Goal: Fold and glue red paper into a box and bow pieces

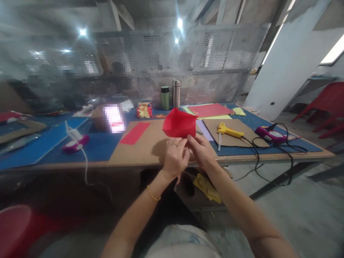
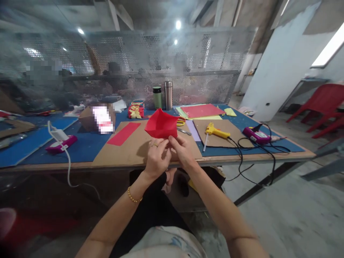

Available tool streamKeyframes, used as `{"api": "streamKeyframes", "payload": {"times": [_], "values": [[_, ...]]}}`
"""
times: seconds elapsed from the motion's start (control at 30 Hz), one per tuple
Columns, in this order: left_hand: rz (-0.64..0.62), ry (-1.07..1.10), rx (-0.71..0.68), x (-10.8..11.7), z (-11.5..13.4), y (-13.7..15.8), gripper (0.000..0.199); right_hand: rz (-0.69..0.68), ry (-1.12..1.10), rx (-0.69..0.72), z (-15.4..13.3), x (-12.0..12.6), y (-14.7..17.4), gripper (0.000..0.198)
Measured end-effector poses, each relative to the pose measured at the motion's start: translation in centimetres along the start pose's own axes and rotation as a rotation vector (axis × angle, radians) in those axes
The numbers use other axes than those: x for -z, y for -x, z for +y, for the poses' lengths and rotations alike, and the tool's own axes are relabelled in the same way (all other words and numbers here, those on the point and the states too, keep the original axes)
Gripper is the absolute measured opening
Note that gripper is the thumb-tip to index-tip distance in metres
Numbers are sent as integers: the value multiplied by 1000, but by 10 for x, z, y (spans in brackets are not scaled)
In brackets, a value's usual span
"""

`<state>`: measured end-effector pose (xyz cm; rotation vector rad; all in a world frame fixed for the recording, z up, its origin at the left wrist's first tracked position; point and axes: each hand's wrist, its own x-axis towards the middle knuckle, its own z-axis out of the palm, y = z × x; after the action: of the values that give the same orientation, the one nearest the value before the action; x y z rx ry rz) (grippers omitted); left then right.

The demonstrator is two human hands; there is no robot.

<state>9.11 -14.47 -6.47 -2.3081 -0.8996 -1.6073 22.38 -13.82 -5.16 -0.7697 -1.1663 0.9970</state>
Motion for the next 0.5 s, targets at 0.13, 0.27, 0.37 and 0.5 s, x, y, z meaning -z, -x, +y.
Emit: {"api": "streamKeyframes", "payload": {"times": [0.13, 0.27, 0.37, 0.5], "values": [[-6, 45, -53, 45, 5, -1, 29, -85, 198, 33, -7, 16, -3, 55], [184, 53, 140, 100, -32, -28, 18, -242, 269, -38, -13, 38, 0, 57], [117, 248, 522, 118, -67, -47, 18, -311, 152, -190, -16, 46, 1, 54], [-389, 635, 856, 101, -75, -50, 32, -361, 48, -349, -20, 41, -1, 51]]}}
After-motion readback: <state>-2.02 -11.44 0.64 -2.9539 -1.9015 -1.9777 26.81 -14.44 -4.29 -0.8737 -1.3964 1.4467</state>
